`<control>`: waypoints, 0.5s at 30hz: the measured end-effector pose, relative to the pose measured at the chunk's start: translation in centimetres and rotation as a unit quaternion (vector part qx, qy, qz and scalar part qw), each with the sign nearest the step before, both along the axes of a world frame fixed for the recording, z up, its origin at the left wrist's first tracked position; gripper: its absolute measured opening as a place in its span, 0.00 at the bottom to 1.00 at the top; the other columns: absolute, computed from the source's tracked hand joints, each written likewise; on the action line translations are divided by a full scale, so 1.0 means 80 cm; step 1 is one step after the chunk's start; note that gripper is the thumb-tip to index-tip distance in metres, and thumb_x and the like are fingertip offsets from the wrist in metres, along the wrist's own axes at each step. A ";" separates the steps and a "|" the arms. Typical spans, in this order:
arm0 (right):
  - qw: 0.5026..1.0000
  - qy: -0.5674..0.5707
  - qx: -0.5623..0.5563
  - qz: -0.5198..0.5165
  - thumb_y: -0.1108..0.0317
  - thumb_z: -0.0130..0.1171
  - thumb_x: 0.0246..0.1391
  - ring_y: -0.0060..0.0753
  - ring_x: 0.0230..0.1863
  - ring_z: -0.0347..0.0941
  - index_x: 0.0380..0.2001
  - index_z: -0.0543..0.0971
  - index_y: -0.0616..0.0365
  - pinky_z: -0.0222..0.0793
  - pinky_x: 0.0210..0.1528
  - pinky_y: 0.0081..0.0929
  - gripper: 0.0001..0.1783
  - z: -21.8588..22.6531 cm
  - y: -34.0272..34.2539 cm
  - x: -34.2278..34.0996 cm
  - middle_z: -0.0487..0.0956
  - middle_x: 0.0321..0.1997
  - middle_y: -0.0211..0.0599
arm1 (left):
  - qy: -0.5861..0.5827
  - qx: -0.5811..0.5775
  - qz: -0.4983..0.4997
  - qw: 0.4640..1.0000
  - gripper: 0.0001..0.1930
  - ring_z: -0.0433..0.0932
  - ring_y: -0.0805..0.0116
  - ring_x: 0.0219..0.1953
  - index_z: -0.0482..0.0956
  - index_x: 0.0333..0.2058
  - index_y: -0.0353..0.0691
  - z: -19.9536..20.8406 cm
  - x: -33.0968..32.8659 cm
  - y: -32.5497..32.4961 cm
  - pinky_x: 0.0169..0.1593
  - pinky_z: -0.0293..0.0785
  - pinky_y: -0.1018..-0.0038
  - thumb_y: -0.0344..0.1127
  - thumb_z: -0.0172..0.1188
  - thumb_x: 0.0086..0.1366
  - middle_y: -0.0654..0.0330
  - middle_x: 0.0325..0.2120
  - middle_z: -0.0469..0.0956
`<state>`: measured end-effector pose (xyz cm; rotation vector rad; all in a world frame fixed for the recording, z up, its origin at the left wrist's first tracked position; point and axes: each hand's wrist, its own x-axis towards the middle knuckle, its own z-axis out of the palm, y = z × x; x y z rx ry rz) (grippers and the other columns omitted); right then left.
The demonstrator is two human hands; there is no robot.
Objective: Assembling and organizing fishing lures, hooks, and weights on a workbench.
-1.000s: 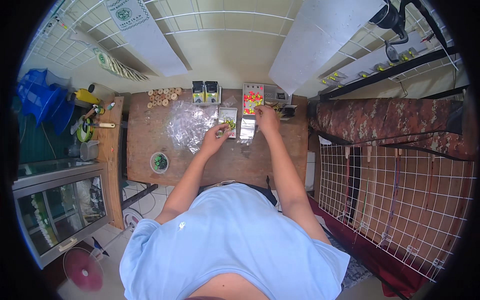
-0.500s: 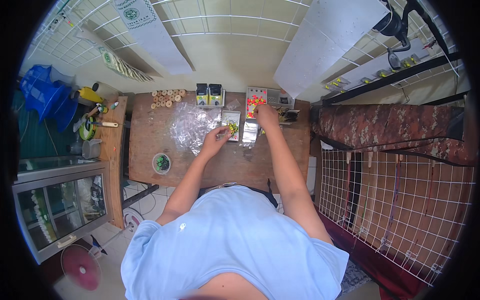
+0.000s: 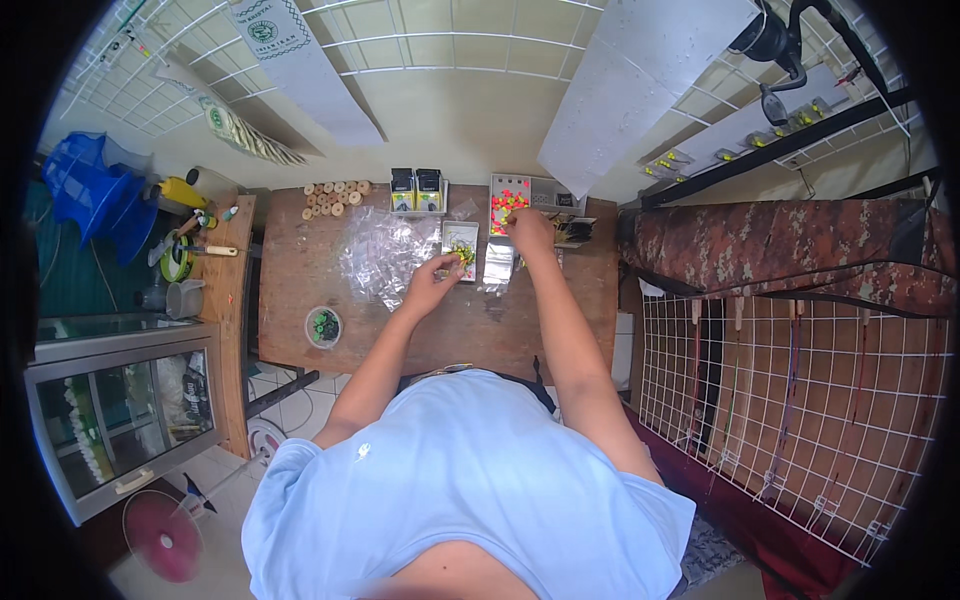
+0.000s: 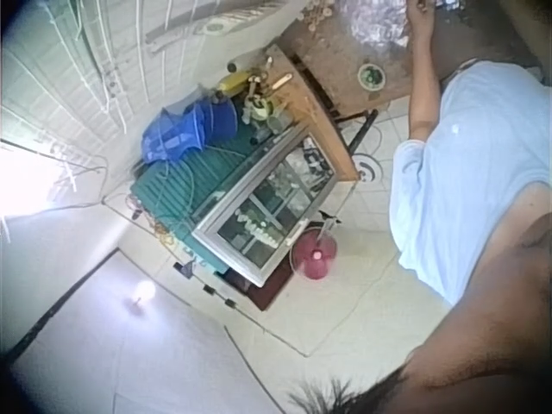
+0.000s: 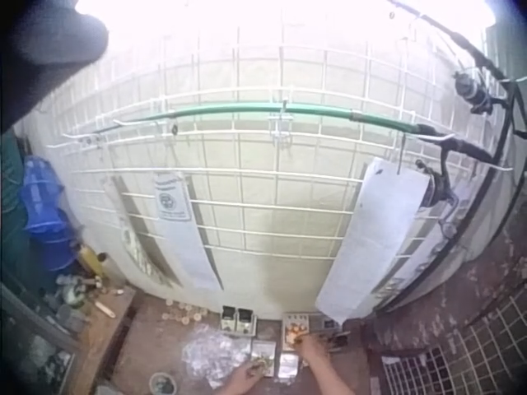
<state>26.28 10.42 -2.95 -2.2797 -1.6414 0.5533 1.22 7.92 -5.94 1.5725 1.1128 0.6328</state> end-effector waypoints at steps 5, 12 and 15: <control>0.999 0.024 0.008 -0.027 0.60 0.66 0.42 0.44 0.39 0.79 0.29 0.83 0.52 0.74 0.41 0.37 0.11 0.015 -0.001 -0.008 0.82 0.34 0.39 | -0.004 0.002 -0.004 1.000 0.20 0.77 0.69 0.45 0.78 0.49 0.40 0.009 -0.002 0.001 0.45 0.70 0.74 0.40 0.65 0.60 0.58 0.42 0.80; 0.997 0.038 0.048 -0.056 0.59 0.65 0.44 0.42 0.41 0.78 0.32 0.83 0.51 0.73 0.42 0.37 0.12 0.027 -0.016 -0.011 0.82 0.37 0.38 | -0.002 0.056 -0.003 0.998 0.19 0.76 0.70 0.45 0.78 0.48 0.40 0.012 -0.003 -0.001 0.45 0.70 0.73 0.40 0.65 0.60 0.58 0.41 0.80; 0.996 0.010 0.075 -0.042 0.59 0.65 0.45 0.41 0.41 0.78 0.35 0.83 0.51 0.74 0.42 0.37 0.13 0.014 -0.015 -0.009 0.82 0.39 0.37 | -0.017 0.029 0.012 0.999 0.18 0.78 0.61 0.44 0.79 0.45 0.36 0.019 0.001 -0.006 0.48 0.72 0.69 0.38 0.66 0.58 0.52 0.40 0.79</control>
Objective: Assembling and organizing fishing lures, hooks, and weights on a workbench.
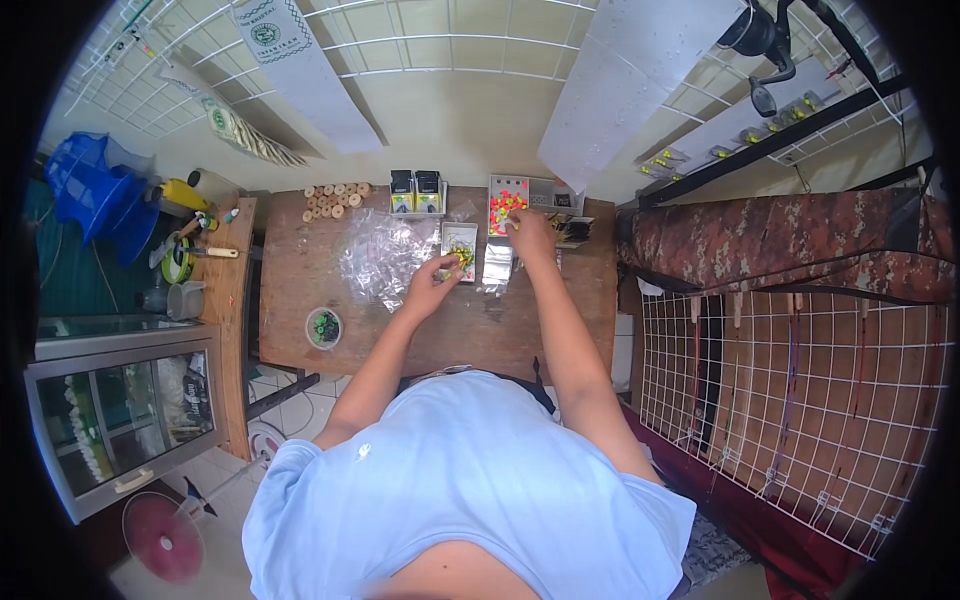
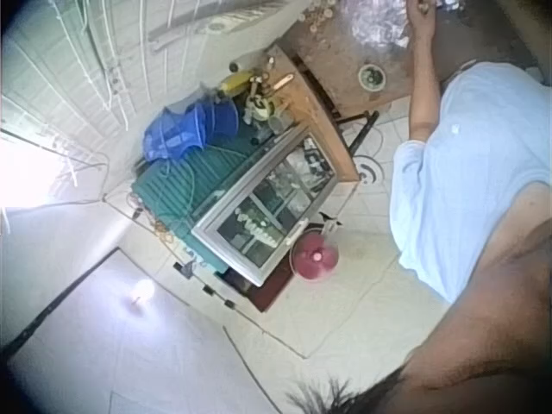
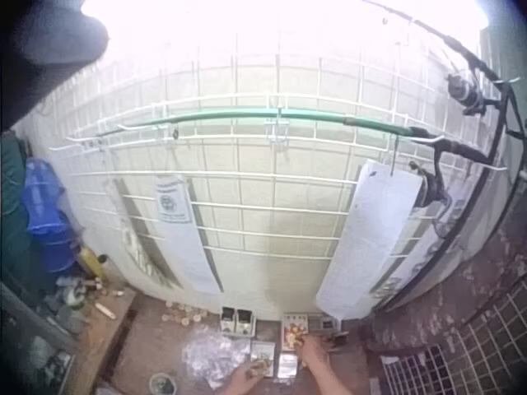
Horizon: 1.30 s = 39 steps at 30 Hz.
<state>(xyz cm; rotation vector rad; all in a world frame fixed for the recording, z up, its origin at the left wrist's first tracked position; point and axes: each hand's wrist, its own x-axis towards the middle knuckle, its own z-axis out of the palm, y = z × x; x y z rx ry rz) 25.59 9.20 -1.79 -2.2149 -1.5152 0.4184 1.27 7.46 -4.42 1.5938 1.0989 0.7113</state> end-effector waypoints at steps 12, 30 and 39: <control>0.999 0.016 -0.050 0.016 0.64 0.62 0.46 0.47 0.40 0.78 0.36 0.83 0.50 0.73 0.42 0.41 0.11 -0.012 0.032 -0.013 0.82 0.36 0.40 | 0.007 -0.008 -0.004 1.000 0.18 0.76 0.71 0.46 0.79 0.48 0.41 -0.006 -0.006 0.007 0.46 0.69 0.74 0.39 0.66 0.59 0.60 0.43 0.80; 0.813 0.579 0.050 -0.022 0.76 0.61 0.51 0.22 0.40 0.77 0.45 0.76 0.66 0.74 0.41 0.21 0.16 -0.033 -0.080 -0.052 0.80 0.41 0.39 | 0.016 0.036 -0.027 0.999 0.17 0.77 0.66 0.42 0.79 0.44 0.39 -0.006 0.003 -0.008 0.44 0.70 0.74 0.38 0.66 0.58 0.58 0.39 0.80; 0.834 0.546 0.078 -0.019 0.77 0.64 0.50 0.20 0.38 0.76 0.44 0.74 0.64 0.72 0.39 0.16 0.17 -0.038 -0.115 -0.066 0.81 0.38 0.37 | 0.060 0.153 -0.065 0.984 0.17 0.77 0.55 0.44 0.79 0.44 0.40 0.025 0.009 -0.024 0.49 0.72 0.66 0.36 0.66 0.56 0.53 0.40 0.80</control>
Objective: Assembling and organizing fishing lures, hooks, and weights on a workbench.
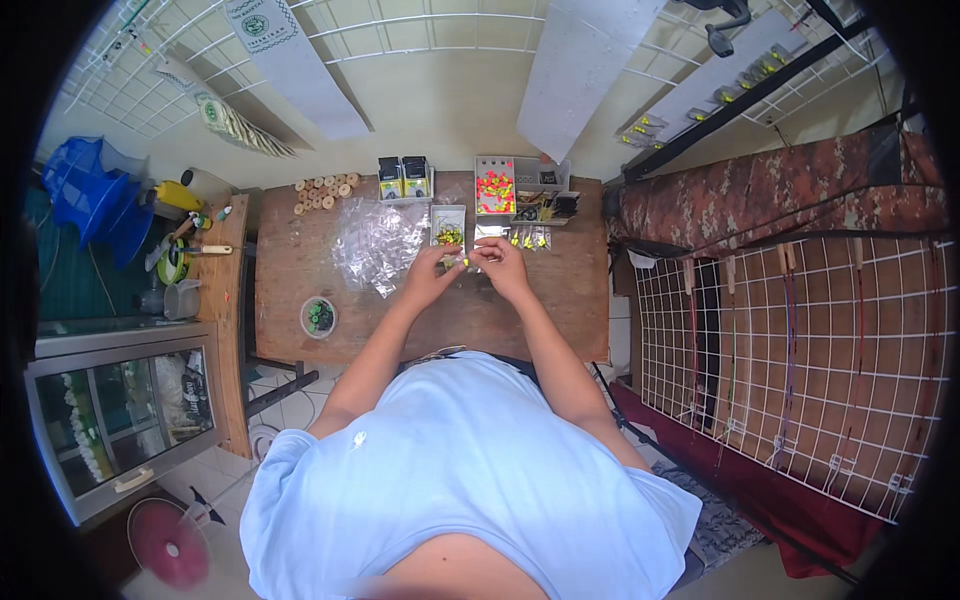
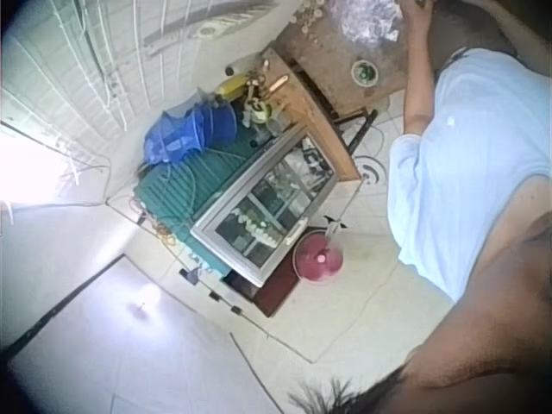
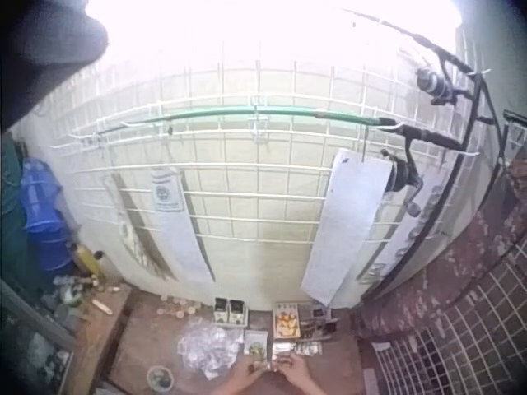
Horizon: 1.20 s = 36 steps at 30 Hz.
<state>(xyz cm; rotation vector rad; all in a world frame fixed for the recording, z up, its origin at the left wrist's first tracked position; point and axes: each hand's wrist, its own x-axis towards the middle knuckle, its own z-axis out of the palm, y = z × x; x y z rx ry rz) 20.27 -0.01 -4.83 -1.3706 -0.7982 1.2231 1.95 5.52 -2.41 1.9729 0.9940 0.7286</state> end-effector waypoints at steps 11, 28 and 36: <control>0.997 -0.072 -0.014 -0.015 0.74 0.64 0.52 0.14 0.31 0.73 0.39 0.78 0.61 0.69 0.32 0.14 0.10 -0.026 -0.025 0.024 0.80 0.34 0.28 | -0.019 -0.058 0.017 0.998 0.17 0.78 0.63 0.44 0.81 0.43 0.41 -0.020 -0.008 -0.019 0.47 0.73 0.68 0.38 0.69 0.55 0.56 0.41 0.80; 0.946 -0.280 -0.141 -0.083 0.72 0.61 0.49 0.24 0.33 0.77 0.39 0.79 0.61 0.72 0.39 0.23 0.11 -0.102 -0.112 0.093 0.81 0.30 0.32 | 0.019 -0.127 0.007 0.992 0.18 0.78 0.64 0.44 0.79 0.45 0.41 -0.031 -0.002 -0.049 0.42 0.74 0.69 0.39 0.67 0.57 0.59 0.42 0.80; 0.921 -0.360 -0.141 0.045 0.66 0.65 0.46 0.28 0.34 0.77 0.40 0.79 0.55 0.72 0.40 0.26 0.16 -0.078 -0.036 0.046 0.81 0.30 0.31 | 0.013 -0.162 0.020 0.986 0.18 0.76 0.64 0.47 0.79 0.46 0.41 -0.031 -0.005 -0.061 0.44 0.74 0.69 0.39 0.66 0.58 0.57 0.43 0.79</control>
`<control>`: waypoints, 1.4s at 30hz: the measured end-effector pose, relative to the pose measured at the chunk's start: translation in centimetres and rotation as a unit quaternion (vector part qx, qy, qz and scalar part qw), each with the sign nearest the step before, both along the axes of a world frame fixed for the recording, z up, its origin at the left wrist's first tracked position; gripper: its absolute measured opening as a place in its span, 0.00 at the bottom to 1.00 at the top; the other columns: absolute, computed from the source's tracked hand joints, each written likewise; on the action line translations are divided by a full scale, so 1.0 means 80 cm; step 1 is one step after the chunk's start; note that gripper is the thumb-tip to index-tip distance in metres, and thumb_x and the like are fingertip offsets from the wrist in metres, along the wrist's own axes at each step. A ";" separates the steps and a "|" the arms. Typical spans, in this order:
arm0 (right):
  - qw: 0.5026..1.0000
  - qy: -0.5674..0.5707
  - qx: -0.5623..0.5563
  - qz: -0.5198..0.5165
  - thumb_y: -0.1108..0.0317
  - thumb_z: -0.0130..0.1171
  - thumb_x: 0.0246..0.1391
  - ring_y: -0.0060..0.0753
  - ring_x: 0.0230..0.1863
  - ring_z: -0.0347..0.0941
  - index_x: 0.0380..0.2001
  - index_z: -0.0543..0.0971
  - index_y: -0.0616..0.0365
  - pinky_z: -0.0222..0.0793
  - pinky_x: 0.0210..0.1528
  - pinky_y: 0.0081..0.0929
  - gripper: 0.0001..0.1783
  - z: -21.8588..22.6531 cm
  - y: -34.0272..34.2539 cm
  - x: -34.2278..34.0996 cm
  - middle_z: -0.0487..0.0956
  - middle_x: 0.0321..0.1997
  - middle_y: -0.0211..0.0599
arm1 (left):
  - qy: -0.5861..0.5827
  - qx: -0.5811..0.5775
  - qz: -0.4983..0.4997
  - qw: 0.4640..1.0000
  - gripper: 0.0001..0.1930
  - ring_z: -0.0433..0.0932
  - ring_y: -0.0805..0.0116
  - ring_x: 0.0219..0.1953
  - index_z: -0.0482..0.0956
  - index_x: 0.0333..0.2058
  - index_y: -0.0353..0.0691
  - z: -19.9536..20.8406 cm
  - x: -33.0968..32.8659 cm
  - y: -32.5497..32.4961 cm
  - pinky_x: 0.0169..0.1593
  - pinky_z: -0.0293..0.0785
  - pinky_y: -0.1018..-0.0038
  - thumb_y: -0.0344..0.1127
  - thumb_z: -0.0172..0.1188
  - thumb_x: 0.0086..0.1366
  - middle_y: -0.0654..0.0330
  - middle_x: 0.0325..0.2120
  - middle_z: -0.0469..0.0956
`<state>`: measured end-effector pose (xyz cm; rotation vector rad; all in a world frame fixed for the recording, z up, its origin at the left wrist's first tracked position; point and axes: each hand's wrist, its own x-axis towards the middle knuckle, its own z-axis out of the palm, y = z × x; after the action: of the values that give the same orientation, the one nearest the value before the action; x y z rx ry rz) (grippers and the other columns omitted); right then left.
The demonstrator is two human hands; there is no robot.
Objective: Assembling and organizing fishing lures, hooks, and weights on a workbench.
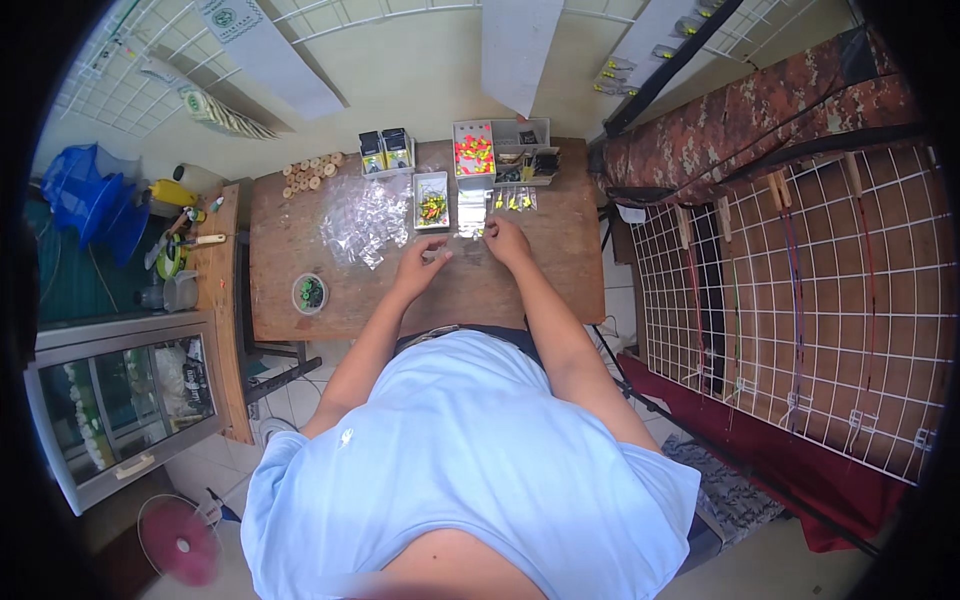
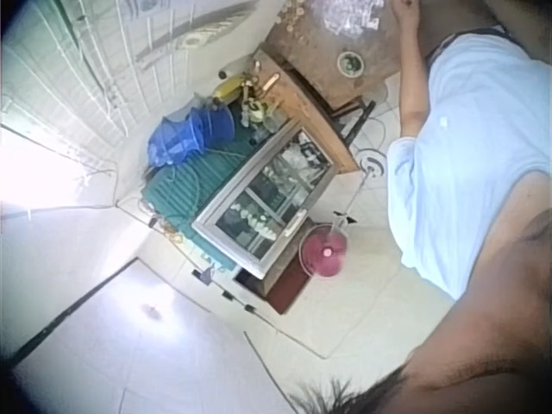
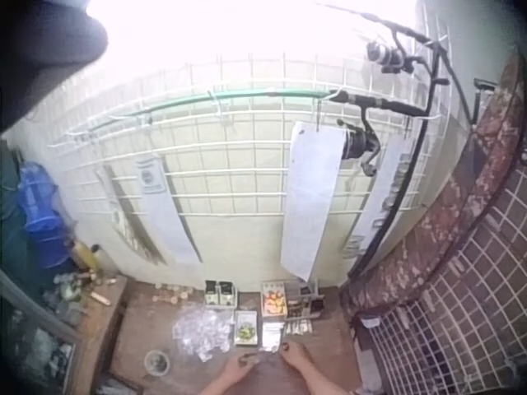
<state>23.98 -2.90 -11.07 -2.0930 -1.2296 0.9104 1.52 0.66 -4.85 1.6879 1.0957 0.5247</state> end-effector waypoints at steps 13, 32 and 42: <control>0.988 -0.026 -0.025 0.147 0.62 0.70 0.41 0.35 0.35 0.78 0.33 0.80 0.57 0.73 0.38 0.34 0.16 0.002 0.014 0.004 0.82 0.33 0.39 | -0.023 -0.003 0.031 0.999 0.19 0.77 0.70 0.45 0.79 0.48 0.44 -0.010 -0.002 0.014 0.41 0.71 0.73 0.40 0.67 0.57 0.61 0.43 0.80; 0.968 -0.069 -0.029 0.241 0.65 0.74 0.33 0.35 0.29 0.77 0.30 0.78 0.59 0.72 0.34 0.32 0.19 -0.007 -0.054 0.007 0.81 0.27 0.38 | -0.042 -0.011 -0.027 0.999 0.18 0.78 0.66 0.42 0.79 0.46 0.41 -0.011 0.014 0.014 0.42 0.74 0.69 0.39 0.67 0.57 0.58 0.39 0.81; 0.980 0.161 0.031 0.109 0.72 0.64 0.49 0.19 0.31 0.75 0.36 0.81 0.61 0.70 0.35 0.20 0.10 0.030 -0.012 0.008 0.82 0.31 0.32 | -0.030 0.031 -0.007 0.999 0.18 0.77 0.63 0.44 0.79 0.44 0.38 -0.005 0.003 0.016 0.45 0.74 0.68 0.38 0.67 0.56 0.56 0.43 0.80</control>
<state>24.62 -3.84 -8.64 -1.7004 -1.3084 1.2371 1.76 1.95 -5.29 1.7213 1.0328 0.6019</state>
